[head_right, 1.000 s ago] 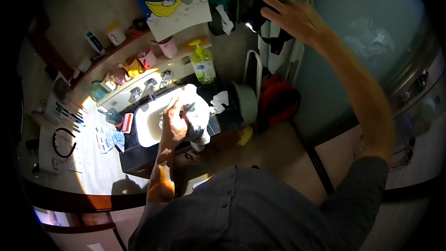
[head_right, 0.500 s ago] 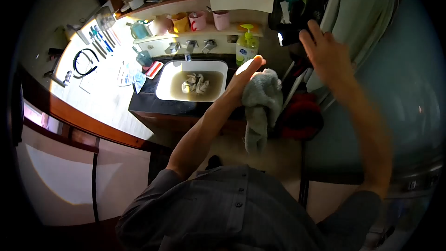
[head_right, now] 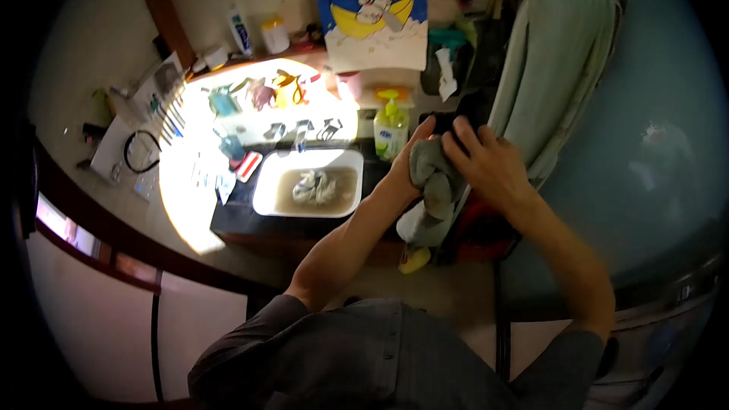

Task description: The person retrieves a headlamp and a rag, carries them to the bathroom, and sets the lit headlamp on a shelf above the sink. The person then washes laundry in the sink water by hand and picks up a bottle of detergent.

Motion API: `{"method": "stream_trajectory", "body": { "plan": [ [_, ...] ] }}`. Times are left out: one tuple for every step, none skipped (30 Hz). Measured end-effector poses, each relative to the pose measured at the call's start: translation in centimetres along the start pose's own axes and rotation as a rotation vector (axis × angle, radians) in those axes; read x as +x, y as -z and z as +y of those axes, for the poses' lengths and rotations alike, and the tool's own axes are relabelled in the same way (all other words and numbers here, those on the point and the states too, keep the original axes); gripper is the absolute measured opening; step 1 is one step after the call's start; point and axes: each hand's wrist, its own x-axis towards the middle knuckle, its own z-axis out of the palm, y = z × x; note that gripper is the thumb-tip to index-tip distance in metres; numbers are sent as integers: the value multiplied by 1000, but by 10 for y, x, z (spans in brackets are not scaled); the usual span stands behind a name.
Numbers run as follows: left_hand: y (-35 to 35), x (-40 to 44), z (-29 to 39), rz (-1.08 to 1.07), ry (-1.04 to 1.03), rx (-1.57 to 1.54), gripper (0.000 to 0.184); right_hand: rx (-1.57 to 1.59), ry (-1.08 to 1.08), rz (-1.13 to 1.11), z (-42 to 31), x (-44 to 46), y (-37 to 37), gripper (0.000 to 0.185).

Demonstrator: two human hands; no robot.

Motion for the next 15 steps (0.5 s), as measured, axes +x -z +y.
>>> {"method": "stream_trajectory", "body": {
  "plan": [
    [0, 1, -1, 23, -3, 29, 43, 58, -1, -35, 3, -4, 4, 41],
    [12, 7, 2, -25, 18, 56, 44, 36, -20, -35, 7, -8, 9, 41],
    [10, 12, 4, -74, 39, 82, 46, 189, -118, 54, 11, -11, 14, 41],
    [10, 16, 6, -80, 65, 88, 46, 344, -215, 147, 14, -16, 18, 41],
    [11, 18, 9, -29, 49, 147, 46, 326, -230, 148, 17, -24, 19, 41],
    [8, 20, 10, 21, 28, 204, 48, 381, -391, 222, 19, -31, 18, 39],
    [5, 22, 10, 19, 43, 203, 48, 441, -551, 296, 19, -37, 19, 37],
    [1, 24, 11, 22, 56, 227, 49, 489, -634, 262, 21, -38, 21, 34],
    [-2, 27, 13, 26, 66, 252, 50, 482, -642, 265, 24, -37, 20, 34],
    [-5, 29, 14, 26, 76, 255, 50, 686, -774, 292, 27, -34, 18, 35],
    [-7, 30, 14, 5, 84, 253, 50, 893, -902, 318, 29, -32, 15, 36],
    [-7, 31, 16, -15, 92, 250, 50, 960, -957, 296, 33, -32, 11, 39],
    [-1, 33, 18, -19, 100, 250, 50, 952, -962, 299, 37, -30, 7, 39],
    [8, 34, 22, -23, 98, 284, 50, 1206, -1028, 274, 39, -28, 3, 42],
    [6, 32, 22, -25, 94, 317, 50, 1464, -1086, 243, 41, -25, 2, 45]
  ]
}}
